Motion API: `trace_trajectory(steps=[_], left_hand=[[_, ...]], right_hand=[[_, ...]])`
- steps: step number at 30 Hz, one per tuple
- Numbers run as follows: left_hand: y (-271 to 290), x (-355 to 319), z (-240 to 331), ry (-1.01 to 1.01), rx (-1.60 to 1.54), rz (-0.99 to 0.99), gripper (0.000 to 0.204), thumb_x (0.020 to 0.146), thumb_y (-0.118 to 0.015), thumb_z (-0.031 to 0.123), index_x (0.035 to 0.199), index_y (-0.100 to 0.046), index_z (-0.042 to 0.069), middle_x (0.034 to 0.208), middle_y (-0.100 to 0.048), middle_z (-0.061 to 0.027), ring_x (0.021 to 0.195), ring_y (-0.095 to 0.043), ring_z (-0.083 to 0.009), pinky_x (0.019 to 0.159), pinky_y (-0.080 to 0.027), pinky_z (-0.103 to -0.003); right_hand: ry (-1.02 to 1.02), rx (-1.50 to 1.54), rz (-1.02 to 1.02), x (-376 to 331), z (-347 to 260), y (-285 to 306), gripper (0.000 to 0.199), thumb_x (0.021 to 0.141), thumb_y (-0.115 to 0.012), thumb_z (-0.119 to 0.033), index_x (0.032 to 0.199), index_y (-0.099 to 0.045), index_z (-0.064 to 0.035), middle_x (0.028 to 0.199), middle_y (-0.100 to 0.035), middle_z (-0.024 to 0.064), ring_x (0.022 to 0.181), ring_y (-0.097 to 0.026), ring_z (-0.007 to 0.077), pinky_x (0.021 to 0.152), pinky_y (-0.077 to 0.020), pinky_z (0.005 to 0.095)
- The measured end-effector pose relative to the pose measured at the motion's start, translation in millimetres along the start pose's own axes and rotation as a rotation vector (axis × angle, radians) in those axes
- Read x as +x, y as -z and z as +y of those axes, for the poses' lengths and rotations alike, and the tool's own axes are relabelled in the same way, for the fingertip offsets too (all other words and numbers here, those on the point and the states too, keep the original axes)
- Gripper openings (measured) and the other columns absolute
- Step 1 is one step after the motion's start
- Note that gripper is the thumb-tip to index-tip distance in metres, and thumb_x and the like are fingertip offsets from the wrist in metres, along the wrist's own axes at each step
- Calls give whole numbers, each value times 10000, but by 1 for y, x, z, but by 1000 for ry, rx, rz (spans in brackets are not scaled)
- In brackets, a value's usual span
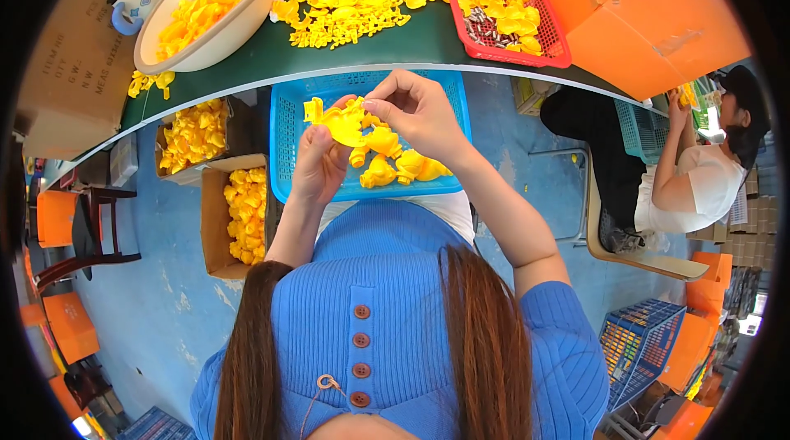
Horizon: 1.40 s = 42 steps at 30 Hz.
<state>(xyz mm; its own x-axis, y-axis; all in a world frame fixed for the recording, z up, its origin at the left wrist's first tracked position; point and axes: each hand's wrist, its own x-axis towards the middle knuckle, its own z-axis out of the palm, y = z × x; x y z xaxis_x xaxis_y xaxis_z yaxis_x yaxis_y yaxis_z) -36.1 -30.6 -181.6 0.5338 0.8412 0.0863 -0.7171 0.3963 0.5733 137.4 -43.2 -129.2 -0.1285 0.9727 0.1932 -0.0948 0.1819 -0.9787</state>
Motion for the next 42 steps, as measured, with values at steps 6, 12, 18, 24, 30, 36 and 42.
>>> trace_trajectory(steps=[6,12,18,24,30,36,42], left_hand=[[-2,1,5,-7,106,66,424,862,-604,183,1224,-489,-5,1199,-545,-103,1044,-575,-183,863,-503,-305],[-6,0,4,-26,232,116,437,863,-601,163,1257,-475,21,1158,-567,-88,1002,-585,-165,835,-509,-296],[-2,2,6,-24,213,119,448,857,-609,158,1263,-472,26,1155,-568,-85,997,-588,-166,824,-515,-301],[0,1,7,-48,223,79,510,831,-642,149,1285,-443,29,1169,-557,-90,1020,-577,-179,822,-522,-326],[0,1,12,-115,224,19,580,803,-669,124,1310,-405,32,1183,-544,-94,1045,-564,-194,825,-523,-346],[4,2,17,-185,243,7,599,805,-662,127,1324,-379,28,1189,-534,-90,1051,-564,-195,821,-527,-345],[9,3,17,-181,242,18,590,821,-642,142,1329,-366,22,1209,-521,-87,1052,-568,-188,816,-532,-343]], right_hand=[[191,-404,29,7,1,15,72,815,-638,-59,838,-595,-6,854,-594,31,774,-555,91,694,-449,224],[158,-841,558,75,-24,147,277,867,-587,-276,859,-639,-4,706,-586,24,658,-525,82,600,-416,222],[14,-1257,477,101,-14,201,294,799,-623,-284,900,-651,-9,886,-657,124,804,-633,222,739,-485,322],[373,-1000,369,104,-12,119,204,831,-612,-212,919,-650,-32,896,-645,69,816,-604,152,723,-470,281],[462,-1134,112,114,-16,59,153,831,-613,-175,909,-639,-46,918,-621,59,820,-598,164,694,-465,273],[493,-1002,405,124,-2,114,164,836,-604,-168,910,-659,-33,885,-659,80,806,-618,163,720,-475,270],[39,-1736,292,113,33,235,220,749,-613,-141,936,-661,-37,872,-657,158,895,-619,303,780,-480,370]])
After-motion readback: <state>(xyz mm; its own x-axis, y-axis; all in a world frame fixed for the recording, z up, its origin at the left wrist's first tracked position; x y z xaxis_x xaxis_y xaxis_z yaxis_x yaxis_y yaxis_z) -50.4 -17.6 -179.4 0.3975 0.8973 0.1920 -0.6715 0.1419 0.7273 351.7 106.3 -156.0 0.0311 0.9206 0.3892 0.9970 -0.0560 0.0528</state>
